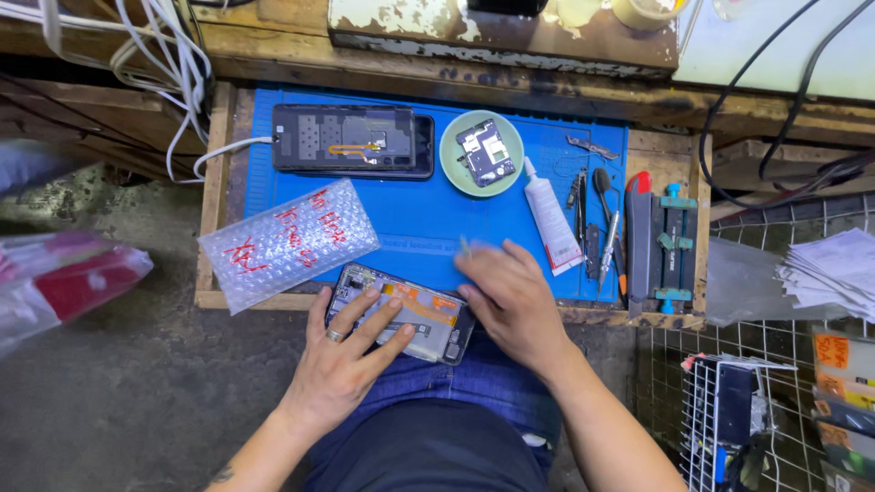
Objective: The person uses a small brush to clean the internal components of a disassembled smartphone held in their hands. They then place the phone on a blue mat, pick up a tube of adhesive, and later handle a small plastic bag containing a screen protector.
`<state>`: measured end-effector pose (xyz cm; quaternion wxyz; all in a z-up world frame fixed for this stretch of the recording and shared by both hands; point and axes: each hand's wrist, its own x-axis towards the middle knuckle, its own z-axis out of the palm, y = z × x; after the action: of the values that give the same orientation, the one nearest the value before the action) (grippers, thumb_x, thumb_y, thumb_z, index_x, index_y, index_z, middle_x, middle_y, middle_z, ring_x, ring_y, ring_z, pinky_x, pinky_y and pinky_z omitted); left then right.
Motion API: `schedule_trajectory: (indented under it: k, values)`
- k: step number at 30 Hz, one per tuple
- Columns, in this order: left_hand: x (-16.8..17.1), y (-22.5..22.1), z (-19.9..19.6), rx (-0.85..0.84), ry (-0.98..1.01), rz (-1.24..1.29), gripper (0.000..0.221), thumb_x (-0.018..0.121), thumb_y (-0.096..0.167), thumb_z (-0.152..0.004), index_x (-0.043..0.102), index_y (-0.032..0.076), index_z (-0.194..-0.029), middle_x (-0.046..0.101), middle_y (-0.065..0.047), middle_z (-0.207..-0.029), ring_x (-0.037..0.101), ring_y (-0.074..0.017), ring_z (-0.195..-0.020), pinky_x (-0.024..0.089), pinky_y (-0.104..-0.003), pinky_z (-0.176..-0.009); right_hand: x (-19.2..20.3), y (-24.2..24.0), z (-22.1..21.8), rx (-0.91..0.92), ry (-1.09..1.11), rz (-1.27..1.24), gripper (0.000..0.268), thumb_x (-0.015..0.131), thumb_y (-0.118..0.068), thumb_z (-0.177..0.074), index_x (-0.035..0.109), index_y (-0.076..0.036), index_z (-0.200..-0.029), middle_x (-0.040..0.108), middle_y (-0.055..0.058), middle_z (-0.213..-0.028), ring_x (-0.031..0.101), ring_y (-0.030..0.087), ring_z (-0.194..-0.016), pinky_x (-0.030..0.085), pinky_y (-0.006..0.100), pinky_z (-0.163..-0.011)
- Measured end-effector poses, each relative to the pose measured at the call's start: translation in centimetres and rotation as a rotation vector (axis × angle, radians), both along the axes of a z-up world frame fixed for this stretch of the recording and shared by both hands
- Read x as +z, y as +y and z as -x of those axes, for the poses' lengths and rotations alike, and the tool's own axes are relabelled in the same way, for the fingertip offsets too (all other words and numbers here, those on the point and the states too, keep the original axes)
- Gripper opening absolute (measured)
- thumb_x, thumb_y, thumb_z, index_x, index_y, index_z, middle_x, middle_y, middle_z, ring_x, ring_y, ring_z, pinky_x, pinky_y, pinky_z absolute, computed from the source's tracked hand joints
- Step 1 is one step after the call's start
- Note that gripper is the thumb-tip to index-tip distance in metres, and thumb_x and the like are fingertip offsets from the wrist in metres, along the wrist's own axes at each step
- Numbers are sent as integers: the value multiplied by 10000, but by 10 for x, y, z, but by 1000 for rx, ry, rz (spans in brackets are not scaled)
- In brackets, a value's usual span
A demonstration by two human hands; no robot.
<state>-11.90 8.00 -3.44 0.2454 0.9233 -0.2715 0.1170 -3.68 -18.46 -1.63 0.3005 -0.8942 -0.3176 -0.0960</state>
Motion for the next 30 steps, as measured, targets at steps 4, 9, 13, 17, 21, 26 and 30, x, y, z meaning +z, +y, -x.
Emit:
schedule_trajectory:
  k: [4, 9, 13, 17, 21, 26, 30]
  values:
    - [1, 7, 2, -7, -8, 5, 435, 675, 153, -820, 703, 180, -1253, 572, -50, -1469, 448, -301, -1411, 213, -651, -1174, -8, -15, 16, -303, 689, -429, 230, 692, -132, -983, 775, -41, -1177, 777, 102, -1126, 707, 309, -933, 580, 405, -843]
    - [4, 19, -2, -13, 7, 0, 457, 685, 147, -807, 708, 205, -1260, 582, -40, -1444, 455, -285, -1412, 231, -640, -1173, 13, 13, -10, 105, 214, -137, 378, 703, -112, -926, 652, -29, -1291, 708, 139, -1273, 652, 338, -1241, 495, 458, -1054]
    - [4, 28, -1, 16, -19, -17, 443, 702, 147, -801, 712, 193, -1242, 591, -34, -1441, 466, -289, -1397, 245, -638, -1170, 19, 49, -31, 219, 111, 19, 414, 680, -139, -925, 631, -54, -1327, 680, 137, -1320, 599, 325, -1309, 420, 502, -1120]
    - [6, 34, 1, 35, -9, -14, 445, 710, 142, -786, 721, 192, -1228, 590, -32, -1420, 473, -296, -1382, 251, -644, -1168, 18, 66, -40, 281, 22, 209, 445, 675, -185, -911, 617, -73, -1338, 675, 112, -1318, 553, 309, -1345, 366, 540, -1143]
    - [10, 37, 0, 47, 17, 6, 424, 717, 146, -793, 720, 197, -1214, 591, -12, -1438, 480, -283, -1381, 254, -641, -1170, 22, 52, -43, 317, -55, 334, 408, 668, -189, -931, 617, -90, -1324, 660, 111, -1355, 558, 295, -1333, 373, 538, -1152]
    - [10, 38, 0, 41, 29, 19, 438, 718, 143, -795, 712, 189, -1231, 583, -23, -1446, 474, -291, -1384, 253, -642, -1166, 38, 20, -41, 314, -106, 464, 465, 675, -168, -841, 633, -73, -1295, 667, 116, -1329, 564, 311, -1312, 388, 534, -1124]
    - [9, 38, -2, 35, 22, 24, 445, 722, 147, -798, 705, 186, -1241, 578, -24, -1447, 470, -292, -1377, 254, -643, -1169, 40, 14, -39, 292, -122, 355, 425, 693, -136, -828, 652, -51, -1243, 685, 131, -1259, 610, 314, -1217, 422, 526, -1078]
